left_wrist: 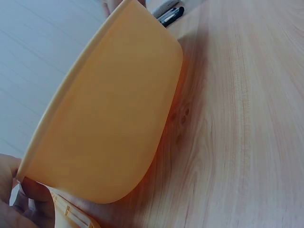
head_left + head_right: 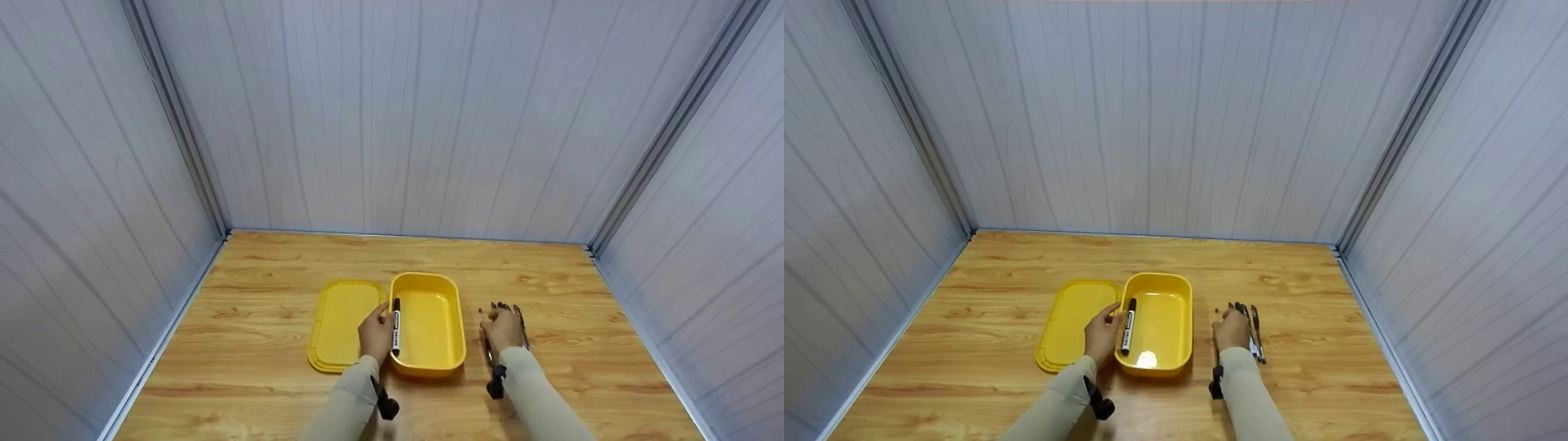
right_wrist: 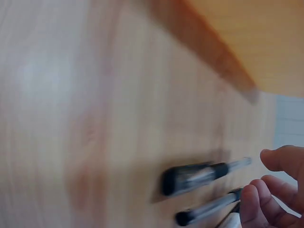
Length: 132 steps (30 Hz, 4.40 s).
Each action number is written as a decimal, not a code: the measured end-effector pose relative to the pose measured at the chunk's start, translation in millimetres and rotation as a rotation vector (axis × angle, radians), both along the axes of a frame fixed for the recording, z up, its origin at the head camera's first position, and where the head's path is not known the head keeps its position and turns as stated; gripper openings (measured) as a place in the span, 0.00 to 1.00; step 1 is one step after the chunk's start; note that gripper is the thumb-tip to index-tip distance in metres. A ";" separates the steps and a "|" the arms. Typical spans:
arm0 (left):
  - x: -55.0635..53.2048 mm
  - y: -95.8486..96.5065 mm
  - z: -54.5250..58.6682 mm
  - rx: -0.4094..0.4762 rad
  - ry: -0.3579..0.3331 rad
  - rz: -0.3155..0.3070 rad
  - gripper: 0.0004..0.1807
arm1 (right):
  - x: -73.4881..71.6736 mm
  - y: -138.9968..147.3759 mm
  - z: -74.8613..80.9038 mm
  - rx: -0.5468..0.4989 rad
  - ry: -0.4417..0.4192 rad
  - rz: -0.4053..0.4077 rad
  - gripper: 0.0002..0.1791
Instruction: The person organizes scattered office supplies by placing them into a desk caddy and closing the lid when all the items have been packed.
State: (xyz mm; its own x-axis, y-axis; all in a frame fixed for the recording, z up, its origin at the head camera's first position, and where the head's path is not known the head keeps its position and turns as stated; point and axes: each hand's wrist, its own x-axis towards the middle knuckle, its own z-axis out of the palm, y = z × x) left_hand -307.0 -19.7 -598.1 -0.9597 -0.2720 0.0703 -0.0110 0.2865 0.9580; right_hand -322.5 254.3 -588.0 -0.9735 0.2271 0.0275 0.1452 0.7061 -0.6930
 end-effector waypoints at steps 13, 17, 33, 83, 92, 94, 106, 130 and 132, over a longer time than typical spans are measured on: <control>1.2 -0.6 -1.9 0.005 0.024 -0.011 0.20 | -1.4 1.1 -13.0 0.059 0.015 -0.003 0.04; 0.6 -1.5 -2.2 0.013 0.005 -0.013 0.20 | -2.1 -1.9 -13.2 0.062 0.009 -0.009 0.03; -0.4 -1.3 -3.1 -0.010 0.013 0.005 0.19 | -4.2 -1.4 -16.8 0.039 0.037 -0.007 0.05; -2.5 -2.8 -2.6 0.017 0.003 -0.009 0.19 | -23.8 -35.1 38.5 -0.171 0.059 -0.016 0.06; -2.1 -0.7 -3.4 -0.003 0.021 0.012 0.18 | -24.7 -51.9 39.9 -0.175 0.033 -0.004 0.03; -2.5 -0.6 -3.6 -0.003 0.025 0.016 0.18 | -24.6 -56.5 40.3 -0.172 0.043 0.002 0.03; -0.6 -0.2 -3.1 0.022 0.012 0.002 0.19 | -24.7 -82.3 41.8 -0.167 0.049 0.025 0.03; 1.8 -0.1 -0.3 0.004 0.008 0.013 0.19 | -25.2 -118.5 19.3 -0.176 -0.003 0.036 0.04; 2.1 -1.1 0.1 0.012 0.001 0.003 0.19 | -23.9 -120.8 18.7 -0.173 -0.003 0.044 0.03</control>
State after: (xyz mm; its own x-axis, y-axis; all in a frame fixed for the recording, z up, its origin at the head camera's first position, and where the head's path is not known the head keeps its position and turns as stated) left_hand -305.0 -20.8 -598.0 -0.9588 -0.2757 0.0680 -0.0109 0.2749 0.9614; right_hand -346.4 133.6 -569.3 -0.9827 0.1850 -0.0109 0.1185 0.5821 -0.8044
